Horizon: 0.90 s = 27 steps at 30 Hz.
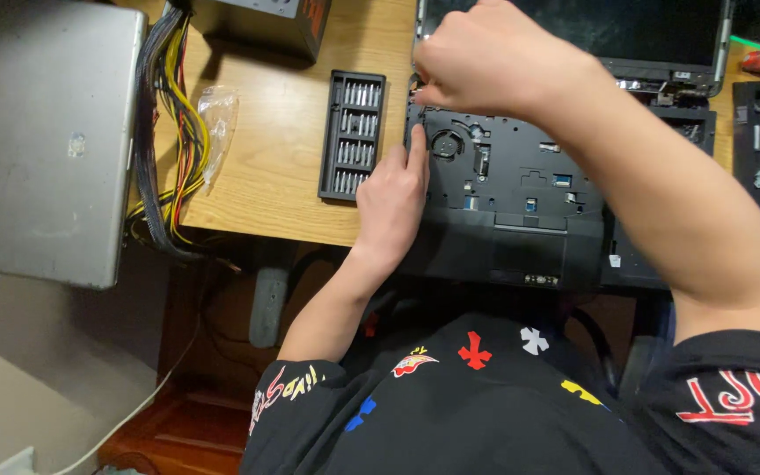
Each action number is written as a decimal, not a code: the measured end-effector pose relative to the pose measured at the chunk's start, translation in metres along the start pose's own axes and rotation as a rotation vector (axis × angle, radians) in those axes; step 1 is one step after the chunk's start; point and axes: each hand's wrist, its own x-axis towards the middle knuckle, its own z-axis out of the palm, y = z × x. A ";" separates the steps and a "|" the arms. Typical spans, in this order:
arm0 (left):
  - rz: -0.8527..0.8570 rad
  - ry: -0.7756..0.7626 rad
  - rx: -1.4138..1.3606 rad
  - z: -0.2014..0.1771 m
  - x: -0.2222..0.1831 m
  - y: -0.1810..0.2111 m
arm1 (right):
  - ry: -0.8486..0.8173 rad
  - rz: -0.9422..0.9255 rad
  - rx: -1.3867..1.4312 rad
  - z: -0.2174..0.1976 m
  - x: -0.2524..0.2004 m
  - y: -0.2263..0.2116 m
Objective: Disassembling and repairing a laptop by removing internal screws and parts.
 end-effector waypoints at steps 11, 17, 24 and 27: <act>0.005 -0.035 0.015 0.003 -0.003 0.000 | -0.042 0.055 -0.061 0.003 -0.006 0.004; 0.009 -0.009 -0.027 0.001 -0.001 0.000 | 0.024 0.002 0.166 0.004 0.000 0.003; 0.000 -0.018 -0.025 0.001 -0.001 0.000 | 0.004 -0.016 0.153 -0.003 0.005 0.004; 0.001 -0.036 -0.021 0.002 -0.001 0.001 | -0.053 -0.014 0.278 0.004 0.007 0.007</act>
